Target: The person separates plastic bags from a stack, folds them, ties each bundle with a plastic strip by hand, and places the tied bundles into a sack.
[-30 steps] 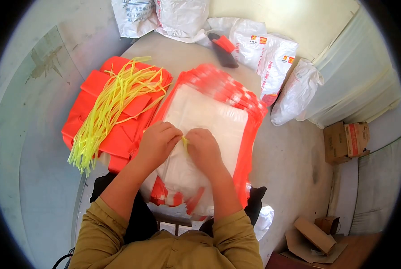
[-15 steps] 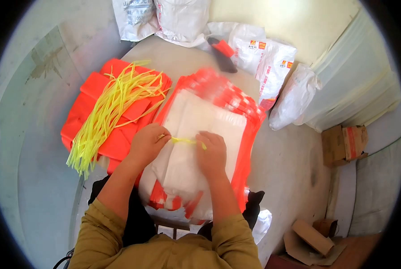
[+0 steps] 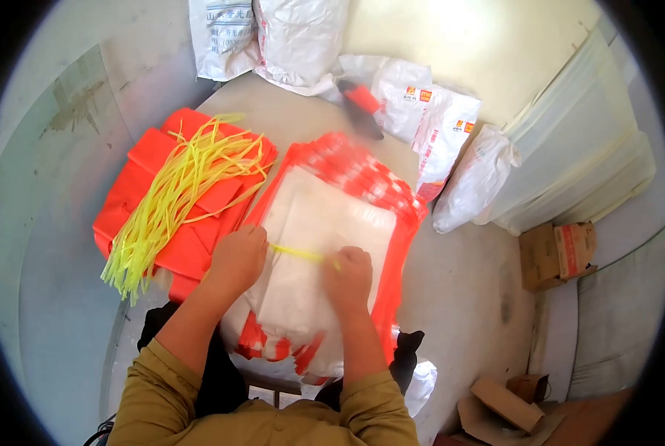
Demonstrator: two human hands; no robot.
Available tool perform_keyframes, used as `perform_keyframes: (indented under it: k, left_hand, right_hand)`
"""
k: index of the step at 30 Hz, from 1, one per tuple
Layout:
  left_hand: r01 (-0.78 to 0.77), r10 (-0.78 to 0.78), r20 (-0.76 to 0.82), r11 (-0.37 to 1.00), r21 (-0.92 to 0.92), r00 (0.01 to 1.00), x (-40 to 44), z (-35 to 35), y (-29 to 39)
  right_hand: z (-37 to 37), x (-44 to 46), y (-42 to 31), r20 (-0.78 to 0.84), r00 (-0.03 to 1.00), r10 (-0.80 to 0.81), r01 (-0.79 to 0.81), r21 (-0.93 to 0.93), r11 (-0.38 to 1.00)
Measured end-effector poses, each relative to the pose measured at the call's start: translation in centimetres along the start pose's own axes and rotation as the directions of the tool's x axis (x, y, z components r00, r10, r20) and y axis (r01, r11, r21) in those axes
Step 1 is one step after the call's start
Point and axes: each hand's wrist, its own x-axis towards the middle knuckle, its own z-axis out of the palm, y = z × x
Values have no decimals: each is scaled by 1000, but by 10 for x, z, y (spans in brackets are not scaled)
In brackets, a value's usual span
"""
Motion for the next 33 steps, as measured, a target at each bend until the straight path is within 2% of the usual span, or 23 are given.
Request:
perform_keyframes:
  k: [4, 6, 9, 13, 16, 19, 22, 25, 27, 30, 33]
  left_hand:
    - [-2, 5, 55, 998, -62, 998, 2, -7, 3]
    - [-18, 23, 113, 999, -47, 993, 2, -18, 7]
    - [-22, 27, 81, 998, -66, 996, 0, -10, 7]
    - [18, -6, 167, 998, -66, 986, -4, 1, 18]
    - [6, 2, 171, 999, -46, 985, -7, 4, 25]
    - [10, 0, 154, 998, -63, 988, -8, 8, 26]
    - [31, -24, 154, 998, -48, 988, -6, 7, 23]
    - [26, -16, 156, 997, -68, 988, -4, 4, 19]
    - [10, 6, 167, 995, -94, 986, -3, 5, 18]
    - [-144, 172, 87, 953, -265, 981, -5, 3, 20]
    - [-253, 279, 40, 913, -321, 959, -8, -1, 25]
  right_hand:
    - [-5, -1, -3, 6, 997, 75, -75, 84, 994]
    - [-4, 1, -3, 62, 982, 177, -186, 202, 962]
    - [-4, 6, -13, 158, 942, 297, -336, 371, 866]
    - [-20, 21, -34, 412, 803, 430, -594, 494, 635]
    - [-16, 21, -52, 443, 757, 481, -639, 659, 398]
    - [-10, 16, -44, 506, 737, 448, -675, 580, 455]
    - [-1, 11, -18, 460, 839, 290, -460, 316, 830]
    - [-3, 11, -25, 503, 761, 409, -579, 245, 777]
    - [-4, 10, -34, 479, 776, 410, -576, 275, 770]
    - [-1, 8, -37, 443, 809, 387, -548, 327, 770]
    - [7, 0, -31, 376, 866, 328, -466, 374, 802]
